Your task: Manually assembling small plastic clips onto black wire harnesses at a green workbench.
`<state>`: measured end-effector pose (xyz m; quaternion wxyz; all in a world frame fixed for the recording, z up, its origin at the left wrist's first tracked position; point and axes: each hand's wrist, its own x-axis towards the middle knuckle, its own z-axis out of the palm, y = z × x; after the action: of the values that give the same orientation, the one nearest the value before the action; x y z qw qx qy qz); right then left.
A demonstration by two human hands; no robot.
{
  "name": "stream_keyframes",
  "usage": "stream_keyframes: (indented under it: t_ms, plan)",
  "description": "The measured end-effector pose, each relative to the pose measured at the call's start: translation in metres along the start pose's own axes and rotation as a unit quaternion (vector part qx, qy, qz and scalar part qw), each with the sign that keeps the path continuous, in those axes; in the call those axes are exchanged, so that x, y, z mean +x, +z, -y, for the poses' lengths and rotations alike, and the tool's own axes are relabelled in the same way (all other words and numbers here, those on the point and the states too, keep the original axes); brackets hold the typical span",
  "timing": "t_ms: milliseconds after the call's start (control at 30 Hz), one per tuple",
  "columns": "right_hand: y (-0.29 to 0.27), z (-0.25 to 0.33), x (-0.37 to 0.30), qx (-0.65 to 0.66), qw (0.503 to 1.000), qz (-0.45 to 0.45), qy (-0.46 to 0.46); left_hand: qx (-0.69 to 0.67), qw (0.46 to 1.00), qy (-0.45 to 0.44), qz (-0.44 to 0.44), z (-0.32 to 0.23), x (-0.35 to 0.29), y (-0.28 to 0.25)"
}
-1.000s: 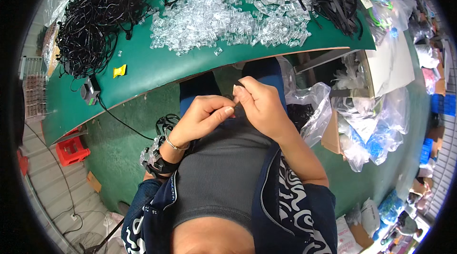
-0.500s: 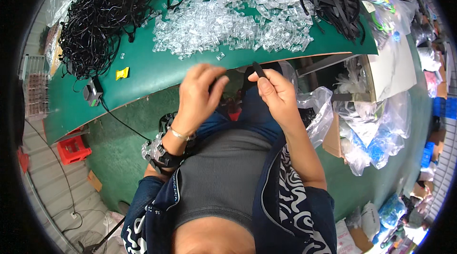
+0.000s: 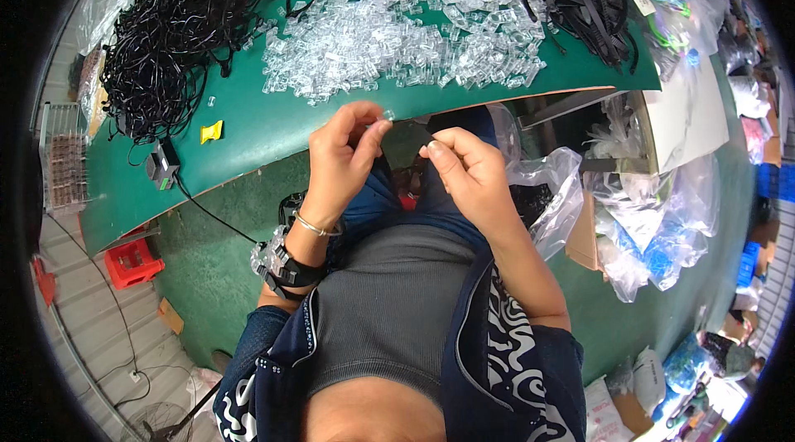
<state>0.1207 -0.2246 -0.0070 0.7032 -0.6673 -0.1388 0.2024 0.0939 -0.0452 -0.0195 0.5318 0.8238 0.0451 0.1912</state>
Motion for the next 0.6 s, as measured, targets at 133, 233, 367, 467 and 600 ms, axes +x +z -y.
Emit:
stream_keyframes:
  t_ms: [133,233,367,467,600]
  plan:
    - [0.008,0.013,0.0,-0.024,1.0,0.009,0.012,-0.071,0.997,-0.021,0.009,-0.019,-0.01,-0.006]
    - [0.012,0.016,-0.001,-0.026,0.999,0.015,0.025,-0.037,0.999,0.027,-0.003,-0.023,-0.014,-0.007]
    - [0.016,0.017,-0.001,-0.018,0.999,0.013,0.04,0.029,0.995,0.097,-0.013,-0.022,-0.015,-0.01]
    - [0.019,0.018,0.0,0.016,0.998,0.018,0.056,0.058,0.985,0.159,-0.028,-0.023,-0.015,-0.01]
    - [0.021,0.018,-0.001,0.027,0.997,0.017,0.064,0.062,0.981,0.183,-0.035,-0.025,-0.018,-0.008]
